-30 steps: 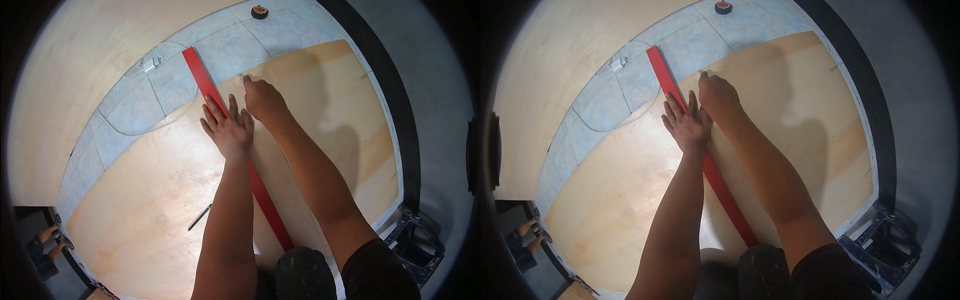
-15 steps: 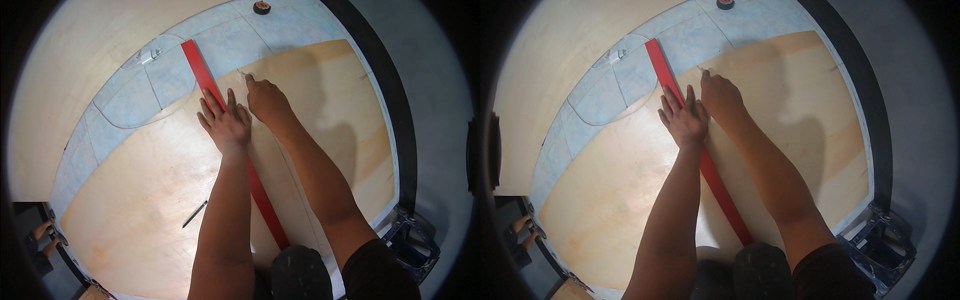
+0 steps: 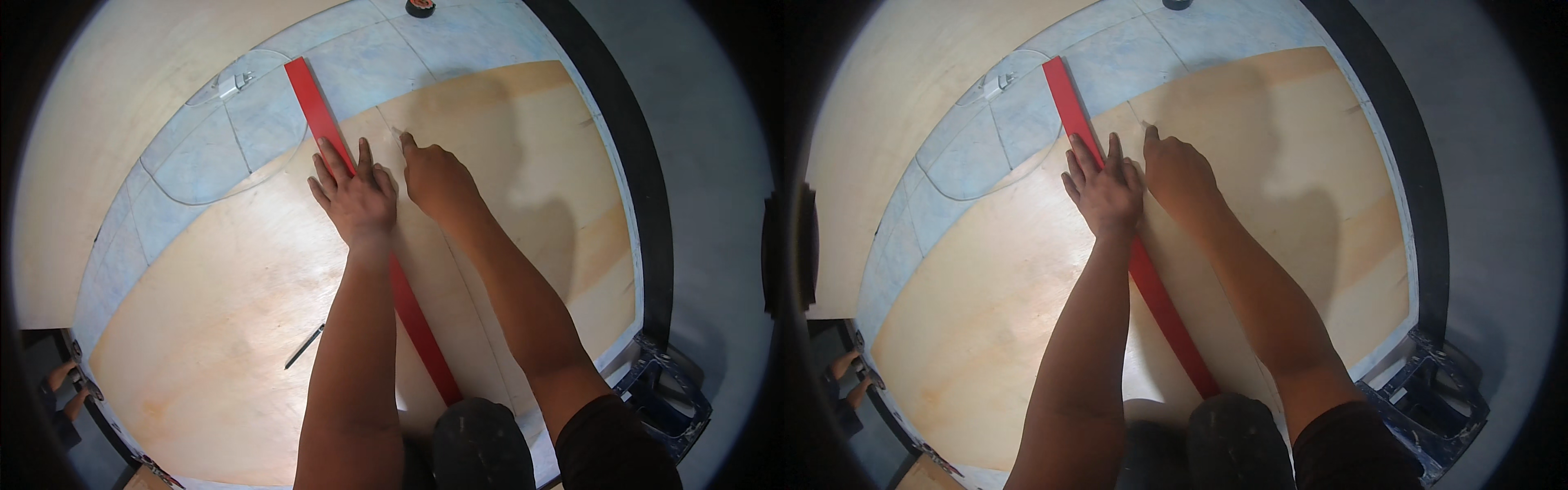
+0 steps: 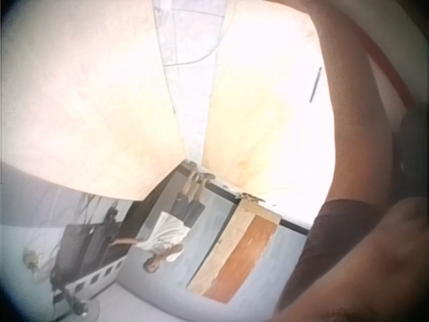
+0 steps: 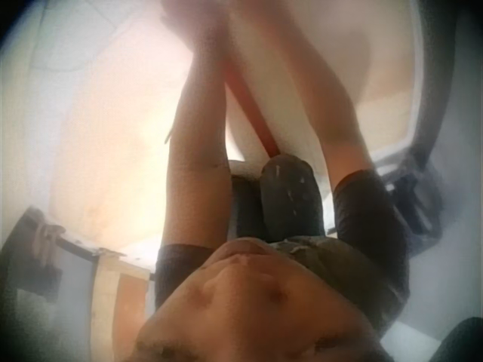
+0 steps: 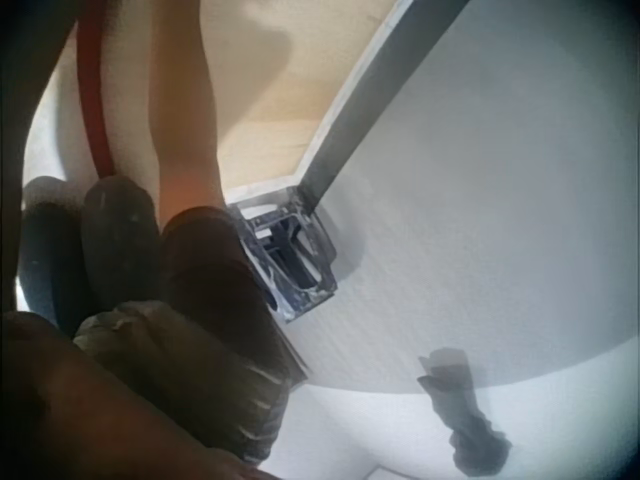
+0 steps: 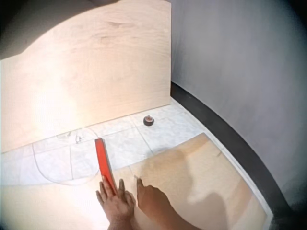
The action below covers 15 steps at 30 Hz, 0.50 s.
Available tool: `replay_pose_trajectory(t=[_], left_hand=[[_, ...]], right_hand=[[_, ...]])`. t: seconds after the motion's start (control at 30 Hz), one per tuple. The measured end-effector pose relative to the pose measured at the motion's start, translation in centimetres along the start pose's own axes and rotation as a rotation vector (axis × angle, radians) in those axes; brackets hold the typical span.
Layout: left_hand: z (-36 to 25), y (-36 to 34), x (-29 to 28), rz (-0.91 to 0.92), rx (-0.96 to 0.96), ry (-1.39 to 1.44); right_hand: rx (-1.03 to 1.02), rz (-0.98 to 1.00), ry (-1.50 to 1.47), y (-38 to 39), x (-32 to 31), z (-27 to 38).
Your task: The person uses a red straightedge and a utility knife to score and cut a large sheet of plywood on the floor. They repeatedly align the straightedge, score the wood, and separate the cut sections.
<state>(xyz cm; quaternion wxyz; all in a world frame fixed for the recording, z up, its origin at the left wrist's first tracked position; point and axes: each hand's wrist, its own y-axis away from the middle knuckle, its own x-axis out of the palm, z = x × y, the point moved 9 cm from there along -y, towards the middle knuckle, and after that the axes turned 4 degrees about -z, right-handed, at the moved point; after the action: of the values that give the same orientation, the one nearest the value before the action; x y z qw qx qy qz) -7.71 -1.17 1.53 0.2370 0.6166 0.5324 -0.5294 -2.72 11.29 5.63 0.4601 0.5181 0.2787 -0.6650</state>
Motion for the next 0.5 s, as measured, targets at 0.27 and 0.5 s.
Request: replay_pose_trajectory(t=[0.27, 0.5], left_hand=[[0.1, 0.0, 0.6, 0.053, -0.001, -0.069], [0.1, 0.0, 0.7, 0.061, 0.006, -0.093]], right_hand=[[0.010, 0.030, 0.033, 2.6, 0.5, -0.4], [-0.014, 0.037, 0.033, 5.4, 0.1, -0.8]])
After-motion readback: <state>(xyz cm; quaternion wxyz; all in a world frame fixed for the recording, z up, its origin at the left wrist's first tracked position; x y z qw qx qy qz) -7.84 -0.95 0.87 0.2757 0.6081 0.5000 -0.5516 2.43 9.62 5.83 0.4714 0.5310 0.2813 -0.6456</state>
